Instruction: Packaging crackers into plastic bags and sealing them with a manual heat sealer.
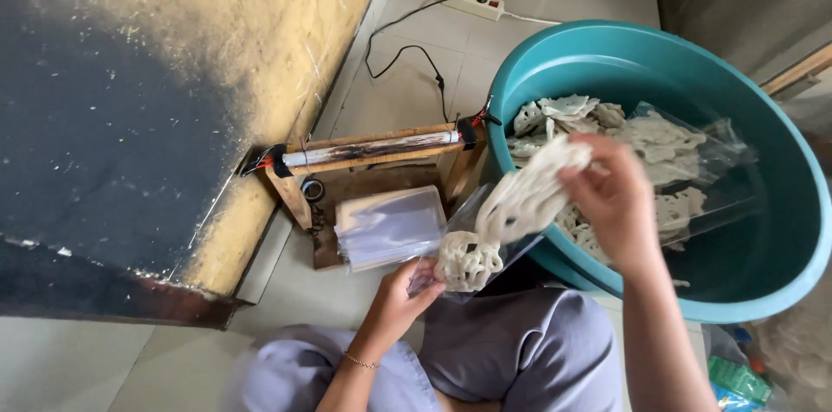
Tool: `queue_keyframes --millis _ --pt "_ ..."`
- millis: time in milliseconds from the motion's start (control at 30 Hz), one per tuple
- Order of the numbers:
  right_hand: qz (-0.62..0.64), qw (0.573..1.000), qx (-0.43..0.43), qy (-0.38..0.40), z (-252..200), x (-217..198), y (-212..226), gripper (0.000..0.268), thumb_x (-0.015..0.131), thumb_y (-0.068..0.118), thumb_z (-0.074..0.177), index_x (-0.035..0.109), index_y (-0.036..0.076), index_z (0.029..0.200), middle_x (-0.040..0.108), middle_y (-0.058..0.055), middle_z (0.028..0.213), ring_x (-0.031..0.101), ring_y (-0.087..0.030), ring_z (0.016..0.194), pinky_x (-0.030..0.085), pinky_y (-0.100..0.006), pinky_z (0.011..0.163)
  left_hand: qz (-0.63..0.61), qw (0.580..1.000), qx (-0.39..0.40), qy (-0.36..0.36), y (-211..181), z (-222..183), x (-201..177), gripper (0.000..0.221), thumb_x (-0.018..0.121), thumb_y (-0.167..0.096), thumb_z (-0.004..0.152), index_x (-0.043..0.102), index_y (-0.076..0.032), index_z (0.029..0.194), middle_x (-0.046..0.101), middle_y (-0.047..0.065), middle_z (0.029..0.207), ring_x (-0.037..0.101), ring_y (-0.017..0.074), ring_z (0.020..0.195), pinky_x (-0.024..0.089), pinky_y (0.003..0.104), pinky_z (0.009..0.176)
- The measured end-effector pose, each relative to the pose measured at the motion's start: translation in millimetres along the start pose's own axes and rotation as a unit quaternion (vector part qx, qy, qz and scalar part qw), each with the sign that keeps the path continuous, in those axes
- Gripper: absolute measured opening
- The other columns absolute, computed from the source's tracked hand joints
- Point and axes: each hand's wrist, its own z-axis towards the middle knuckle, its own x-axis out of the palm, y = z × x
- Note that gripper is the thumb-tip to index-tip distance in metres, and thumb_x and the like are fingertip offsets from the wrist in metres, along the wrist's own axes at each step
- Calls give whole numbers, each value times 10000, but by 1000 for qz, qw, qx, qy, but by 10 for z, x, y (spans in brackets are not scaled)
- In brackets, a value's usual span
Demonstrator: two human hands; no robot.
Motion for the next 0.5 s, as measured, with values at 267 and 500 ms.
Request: queue_keyframes --millis 267,500 --pt "-192 979 -28 67 -200 357 252 182 771 -10 835 722 24 1007 736 -54 1119 674 -146 879 538 -258 755 -60 998 12 -30 55 -71 -26 383 765 -40 859 660 36 1219 785 118 1060 761 166 936 628 259 825" --pt "-194 961 -127 153 -278 391 222 486 621 478 876 747 35 1031 590 -172 1451 573 -352 1339 437 -461 1110 -133 991 -10 -6 23 -60 -40 395 767 20 827 638 29 1200 739 90 1017 711 157 929 589 267 868"
